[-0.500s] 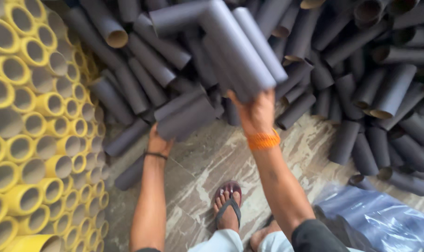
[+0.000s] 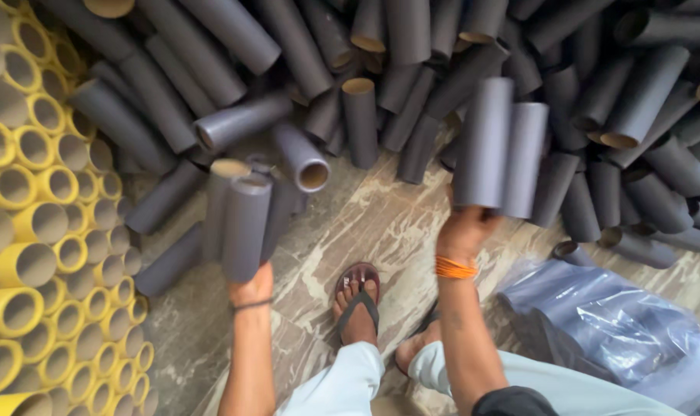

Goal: The person sits on the floor and repeatedly picks up bundles of grey cardboard cylinders from a large pile. They place the cylinders into a clear plastic bag, arranging them in rows to fill the bag. The person continues this process, gathering more cylinders from the floor and adding them to the bag until it is full.

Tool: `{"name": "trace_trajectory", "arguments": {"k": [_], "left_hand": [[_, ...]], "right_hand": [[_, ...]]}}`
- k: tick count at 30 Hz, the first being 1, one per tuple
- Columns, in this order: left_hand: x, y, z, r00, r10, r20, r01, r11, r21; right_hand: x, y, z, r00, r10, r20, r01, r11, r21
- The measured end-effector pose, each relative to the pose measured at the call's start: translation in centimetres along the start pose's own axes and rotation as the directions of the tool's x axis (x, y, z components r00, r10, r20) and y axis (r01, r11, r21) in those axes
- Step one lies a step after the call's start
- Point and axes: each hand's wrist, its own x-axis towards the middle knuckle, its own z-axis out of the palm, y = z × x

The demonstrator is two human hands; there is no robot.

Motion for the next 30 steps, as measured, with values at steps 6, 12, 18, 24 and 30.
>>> {"name": "trace_trajectory", "arguments": {"k": [6,12,18,24,30], "left_hand": [[2.6,-5.7,6.8,0.995,-0.103,-0.012,0.103,0.994,-0.037],[5.0,-6.8,4.8,0.996,-0.088,-0.003,0.088,0.993,-0.081],[-1.2,5.0,5.9,0.994,0.111,-0.006,-0.065,0.63,0.774],[-7.8,5.8,13.0,0.738,-0.262,0.622,-0.584,-0.708,0.396],[-5.3,4.5,16.0,0.677,-0.435,0.593,-0.692,-0.65,0.314]], "right_hand": [[-3.0,11.8,-0.9,0.927,-0.272,0.26,0.373,0.756,-0.538],[0.7,9.9,3.6,0.885,-0.39,0.254,0.464,0.783,-0.415],[3.8,-8.8,2.7,0.788,-0.17,0.592,0.549,0.629,-0.55],[-1.5,-14.8,1.5,0.509,0.186,0.84,0.818,0.2,-0.54],[0.2,-14.8,-0.6,0.322,0.407,0.855,0.794,0.374,-0.478]]}}
